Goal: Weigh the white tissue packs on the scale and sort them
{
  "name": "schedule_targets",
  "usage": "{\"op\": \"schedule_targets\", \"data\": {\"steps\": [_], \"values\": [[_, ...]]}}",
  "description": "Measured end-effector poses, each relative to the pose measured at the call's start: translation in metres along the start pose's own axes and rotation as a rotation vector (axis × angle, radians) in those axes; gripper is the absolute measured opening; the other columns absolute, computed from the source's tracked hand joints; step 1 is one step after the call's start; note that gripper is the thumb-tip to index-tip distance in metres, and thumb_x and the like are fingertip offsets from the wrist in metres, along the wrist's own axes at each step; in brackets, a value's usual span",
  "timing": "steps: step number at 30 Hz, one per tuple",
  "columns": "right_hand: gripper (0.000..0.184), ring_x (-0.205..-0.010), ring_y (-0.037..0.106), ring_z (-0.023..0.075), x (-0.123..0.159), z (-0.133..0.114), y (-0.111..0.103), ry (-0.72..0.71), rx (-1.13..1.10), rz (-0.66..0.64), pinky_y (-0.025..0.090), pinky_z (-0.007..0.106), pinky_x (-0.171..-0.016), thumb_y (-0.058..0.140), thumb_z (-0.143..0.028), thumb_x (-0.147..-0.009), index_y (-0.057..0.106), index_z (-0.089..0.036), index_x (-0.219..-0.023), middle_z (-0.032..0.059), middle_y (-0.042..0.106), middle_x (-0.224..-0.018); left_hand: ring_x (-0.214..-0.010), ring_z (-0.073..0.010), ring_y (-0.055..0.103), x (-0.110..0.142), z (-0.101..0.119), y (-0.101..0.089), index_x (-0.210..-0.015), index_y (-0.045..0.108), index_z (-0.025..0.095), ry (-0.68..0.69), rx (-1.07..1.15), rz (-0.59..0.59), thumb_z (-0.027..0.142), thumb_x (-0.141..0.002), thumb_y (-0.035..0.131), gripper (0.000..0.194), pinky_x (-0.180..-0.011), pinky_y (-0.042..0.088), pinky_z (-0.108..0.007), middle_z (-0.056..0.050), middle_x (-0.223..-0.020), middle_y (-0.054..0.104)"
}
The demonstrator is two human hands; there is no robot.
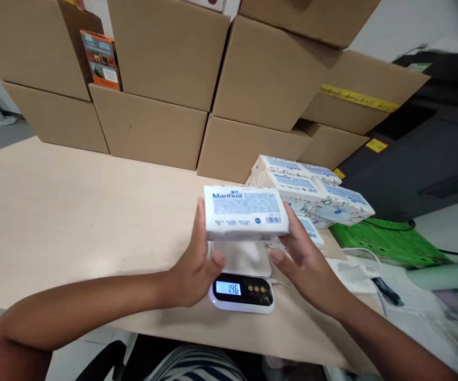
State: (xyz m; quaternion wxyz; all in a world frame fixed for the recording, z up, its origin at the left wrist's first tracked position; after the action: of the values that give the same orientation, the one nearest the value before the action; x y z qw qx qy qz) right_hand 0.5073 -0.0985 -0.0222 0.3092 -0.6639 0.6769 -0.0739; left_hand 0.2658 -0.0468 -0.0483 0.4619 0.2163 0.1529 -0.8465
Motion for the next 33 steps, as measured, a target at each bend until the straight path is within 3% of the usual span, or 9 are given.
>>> {"op": "schedule_targets", "data": {"steps": [3,5,8,10,13,17,21,27,33], "values": [[0.102,-0.171,0.034,0.0338,-0.057,-0.008,0.030,-0.047,0.082,-0.059,0.035,0.066,-0.135,0.063,-0.066,-0.105,0.000,-0.039,-0.181,0.0105,0.026,-0.188,-0.177,-0.0337,0.014,-0.018,-0.005,-0.052,-0.181,-0.006,0.028,0.037,-0.156,0.116,0.081,-0.106,0.036,0.101,-0.145,0.011,-0.054,-0.012,-0.191,0.008],[0.106,-0.174,0.024,0.0366,-0.102,-0.007,0.060,-0.054,0.201,-0.108,0.029,0.069,-0.136,0.062,-0.065,-0.105,-0.004,-0.033,-0.181,0.0153,0.017,-0.189,-0.176,-0.0373,0.013,-0.027,-0.020,-0.096,-0.181,0.010,0.024,-0.033,-0.265,0.207,0.089,-0.101,0.036,0.106,-0.145,0.009,-0.056,-0.015,-0.190,0.013],[0.107,-0.176,0.008,0.0411,-0.167,-0.007,0.113,-0.062,0.540,-0.243,0.016,0.070,-0.139,0.067,-0.059,-0.102,0.007,-0.020,-0.181,0.0233,0.000,-0.189,-0.177,-0.0381,-0.007,-0.028,-0.045,-0.168,-0.179,0.014,0.018,-0.222,-0.409,0.507,0.099,-0.091,0.040,0.122,-0.143,-0.003,-0.055,-0.018,-0.191,-0.005],[0.103,-0.176,0.010,0.0418,-0.200,-0.011,0.147,-0.125,0.786,-0.383,0.016,0.066,-0.140,0.070,-0.056,-0.101,0.017,-0.016,-0.180,0.0246,0.005,-0.189,-0.176,-0.0337,-0.017,-0.020,-0.056,-0.211,-0.179,0.010,0.017,-0.299,-0.462,0.743,0.096,-0.093,0.041,0.120,-0.142,-0.008,-0.053,-0.018,-0.189,-0.017],[0.085,-0.173,0.028,0.0383,-0.233,-0.021,0.187,-0.247,0.959,-0.488,0.021,0.057,-0.140,0.067,-0.046,-0.105,0.030,-0.018,-0.176,0.0222,0.030,-0.185,-0.176,-0.0292,-0.018,-0.006,-0.059,-0.251,-0.178,0.007,0.017,-0.295,-0.527,0.920,0.084,-0.102,0.041,0.107,-0.143,-0.004,-0.052,-0.018,-0.188,-0.022],[0.073,-0.163,0.045,0.0357,-0.258,-0.033,0.223,-0.324,1.022,-0.487,0.038,0.051,-0.132,0.064,-0.021,-0.104,0.037,-0.016,-0.172,0.0231,0.044,-0.177,-0.177,-0.0304,-0.014,0.004,-0.060,-0.264,-0.177,0.010,0.012,-0.305,-0.595,1.000,0.074,-0.107,0.038,0.097,-0.143,0.001,-0.051,-0.022,-0.188,-0.019],[0.063,-0.139,0.066,0.0326,-0.279,-0.042,0.247,-0.359,1.078,-0.502,0.058,0.044,-0.111,0.055,-0.007,-0.105,0.043,-0.012,-0.167,0.0254,0.062,-0.157,-0.178,-0.0340,-0.003,0.006,-0.068,-0.256,-0.176,0.014,0.013,-0.344,-0.639,0.942,0.072,-0.106,0.041,0.095,-0.143,0.006,-0.052,-0.022,-0.188,-0.015],[0.044,-0.121,0.074,0.0274,-0.293,-0.050,0.265,-0.421,1.140,-0.501,0.065,0.050,-0.102,0.074,-0.040,-0.106,0.066,-0.020,-0.144,0.0115,0.070,-0.144,-0.178,-0.0359,0.000,0.010,-0.073,-0.252,-0.175,0.017,0.012,-0.412,-0.693,0.902,0.072,-0.107,0.038,0.093,-0.142,0.013,-0.055,-0.026,-0.188,-0.013],[0.043,-0.121,0.073,0.0276,-0.294,-0.055,0.280,-0.480,1.174,-0.479,0.065,0.050,-0.102,0.074,-0.041,-0.106,0.067,-0.019,-0.143,0.0118,0.070,-0.144,-0.178,-0.0354,-0.002,0.011,-0.071,-0.252,-0.174,0.020,0.011,-0.424,-0.683,0.868,0.067,-0.108,0.038,0.088,-0.142,0.012,-0.055,-0.026,-0.188,-0.011]]}}
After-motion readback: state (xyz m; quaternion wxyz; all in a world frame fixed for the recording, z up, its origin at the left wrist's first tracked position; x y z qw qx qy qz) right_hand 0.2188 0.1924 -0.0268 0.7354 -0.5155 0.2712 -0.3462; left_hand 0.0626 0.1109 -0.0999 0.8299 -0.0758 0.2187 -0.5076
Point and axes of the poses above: each hand's wrist, its own x-axis away from the middle knuckle, its own y-axis out of the palm, z = x × y, the point moved 2 cm from there along -x, towards the middle knuckle
